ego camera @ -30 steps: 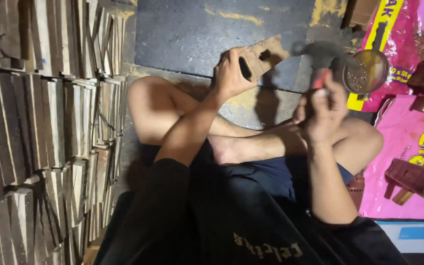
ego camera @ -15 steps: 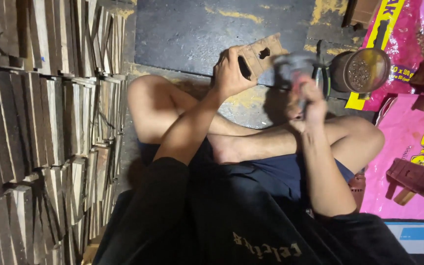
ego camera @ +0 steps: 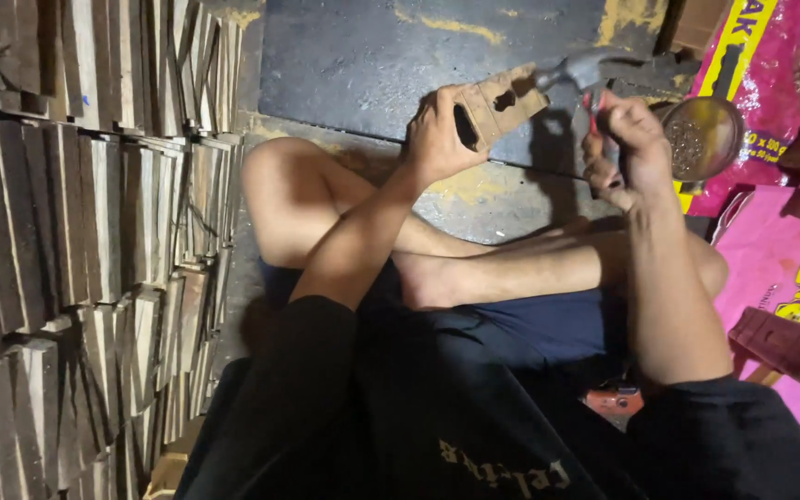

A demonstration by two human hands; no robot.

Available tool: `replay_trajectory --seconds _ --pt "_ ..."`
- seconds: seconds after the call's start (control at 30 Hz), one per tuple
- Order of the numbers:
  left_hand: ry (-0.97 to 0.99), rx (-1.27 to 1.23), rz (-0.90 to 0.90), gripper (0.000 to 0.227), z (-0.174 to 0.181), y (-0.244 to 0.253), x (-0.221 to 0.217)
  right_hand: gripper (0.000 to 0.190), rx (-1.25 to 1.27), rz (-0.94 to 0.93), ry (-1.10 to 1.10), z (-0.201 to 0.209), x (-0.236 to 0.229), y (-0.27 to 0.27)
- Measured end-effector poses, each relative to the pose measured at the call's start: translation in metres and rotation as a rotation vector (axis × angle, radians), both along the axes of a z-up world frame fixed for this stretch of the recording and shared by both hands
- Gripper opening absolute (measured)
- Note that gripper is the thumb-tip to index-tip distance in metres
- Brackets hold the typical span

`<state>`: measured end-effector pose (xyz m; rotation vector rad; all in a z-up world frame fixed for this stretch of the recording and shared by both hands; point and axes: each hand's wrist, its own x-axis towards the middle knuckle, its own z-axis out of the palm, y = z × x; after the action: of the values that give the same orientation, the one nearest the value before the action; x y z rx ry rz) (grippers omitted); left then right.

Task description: Assembling small wooden boxes or birdhouses by nailing wooden panels together.

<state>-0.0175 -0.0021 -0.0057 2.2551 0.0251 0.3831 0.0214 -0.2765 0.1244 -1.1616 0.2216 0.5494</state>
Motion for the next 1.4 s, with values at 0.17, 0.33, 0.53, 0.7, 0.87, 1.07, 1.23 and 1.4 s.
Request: replay_trajectory --seconds 0.17,0.33,0.53,0.7,0.87,1.07,1.23,1.4 --pt "-0.052 -0.010 -0.031 0.087 0.008 0.000 -0.001 0.045 -0.211 0.733 -0.056 -0.010 0.029 -0.014" --pt "-0.123 -0.020 -0.033 0.086 0.013 -0.002 0.001 0.024 -0.156 0.427 0.007 -0.012 0.034 -0.007" --pt "-0.140 -0.040 -0.057 0.085 0.009 -0.004 0.002 0.026 -0.096 0.386 -0.004 -0.022 0.027 -0.017" --pt "-0.163 -0.052 -0.052 0.076 0.020 -0.005 0.004 0.028 -0.127 0.389 0.012 -0.024 0.014 -0.018" --pt "-0.286 -0.003 -0.038 0.081 0.026 -0.003 0.003 0.028 -0.209 0.453 0.029 -0.036 0.014 -0.019" --pt "-0.196 -0.010 -0.043 0.083 0.022 -0.003 0.000 0.019 -0.248 0.335 -0.040 -0.032 0.021 -0.017" --pt "-0.217 -0.007 -0.042 0.085 0.014 -0.003 -0.001 0.025 -0.155 0.283 -0.016 -0.025 0.016 -0.020" --pt "-0.204 -0.040 -0.034 0.085 0.027 -0.008 0.004 0.030 -0.139 0.521 0.012 -0.027 0.015 -0.019"
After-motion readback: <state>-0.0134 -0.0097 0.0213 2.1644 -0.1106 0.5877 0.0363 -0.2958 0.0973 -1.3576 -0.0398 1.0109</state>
